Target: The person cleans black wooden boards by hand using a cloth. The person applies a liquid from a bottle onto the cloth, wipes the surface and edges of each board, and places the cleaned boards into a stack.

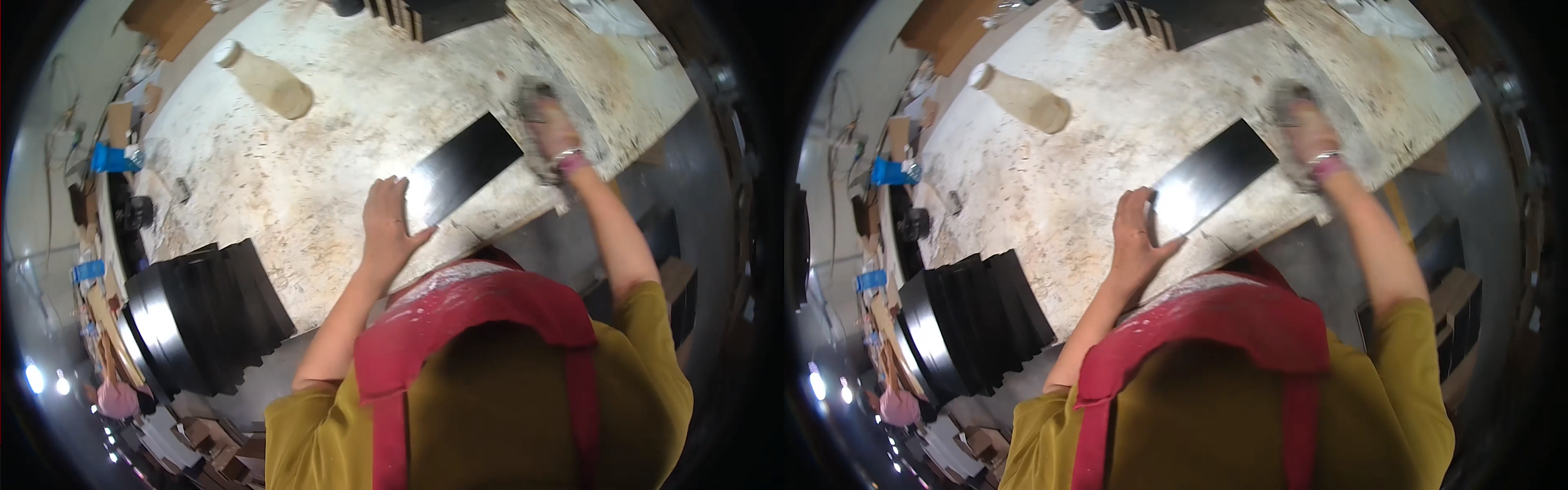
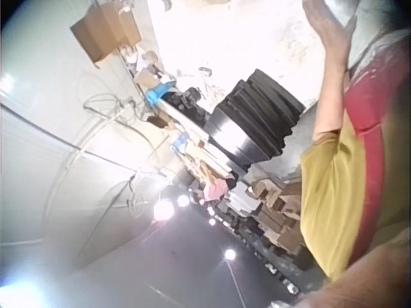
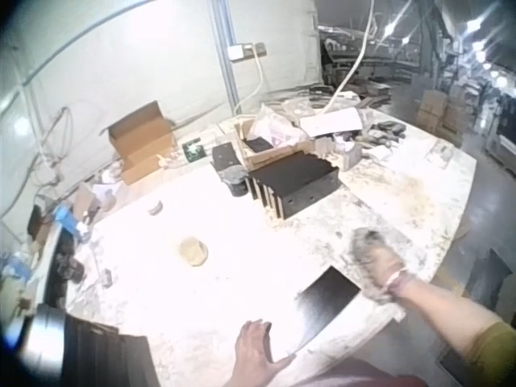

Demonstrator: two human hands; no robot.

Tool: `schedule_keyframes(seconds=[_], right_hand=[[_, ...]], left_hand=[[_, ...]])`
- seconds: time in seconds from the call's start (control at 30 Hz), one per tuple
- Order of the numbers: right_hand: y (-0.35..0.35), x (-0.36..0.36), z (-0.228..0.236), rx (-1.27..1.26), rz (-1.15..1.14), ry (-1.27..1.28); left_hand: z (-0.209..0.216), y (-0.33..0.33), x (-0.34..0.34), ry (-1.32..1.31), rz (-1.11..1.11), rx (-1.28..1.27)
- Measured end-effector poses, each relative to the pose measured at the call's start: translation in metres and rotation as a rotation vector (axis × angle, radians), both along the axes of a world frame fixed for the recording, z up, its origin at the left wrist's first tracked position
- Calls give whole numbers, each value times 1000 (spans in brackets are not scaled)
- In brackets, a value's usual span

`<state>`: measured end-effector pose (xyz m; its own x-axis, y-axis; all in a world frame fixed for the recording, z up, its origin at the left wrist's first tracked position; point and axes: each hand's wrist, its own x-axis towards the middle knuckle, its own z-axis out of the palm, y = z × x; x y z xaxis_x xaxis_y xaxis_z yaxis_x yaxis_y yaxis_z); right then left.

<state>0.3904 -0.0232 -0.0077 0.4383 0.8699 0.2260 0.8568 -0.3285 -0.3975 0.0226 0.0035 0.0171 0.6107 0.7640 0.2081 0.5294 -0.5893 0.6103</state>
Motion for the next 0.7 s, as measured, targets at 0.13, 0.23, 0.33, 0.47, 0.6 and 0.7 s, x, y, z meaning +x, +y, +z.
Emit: schedule_keyframes(seconds=[0.13, 0.23, 0.33, 0.47, 0.6, 0.7], right_hand=[[-26, 77, -46, 1, 45, -44], [-34, 78, -83, 95, 48, 51], [-22, 89, -98, 104, 53, 26], [0, 73, -65, 4, 91, 38], [-17, 91, -96, -68, 68, 24], [-18, 121, -136, 189, 104, 178]], left_hand=[[17, -5, 25, 140, -66, -24], [2, 4, 70, 247, -162, -12], [7, 6, 76, 239, -94, -28], [91, -25, 1, -6, 132, 25], [230, -38, -117, 174, 476, 386], [281, -30, -204, 218, 790, 290]])
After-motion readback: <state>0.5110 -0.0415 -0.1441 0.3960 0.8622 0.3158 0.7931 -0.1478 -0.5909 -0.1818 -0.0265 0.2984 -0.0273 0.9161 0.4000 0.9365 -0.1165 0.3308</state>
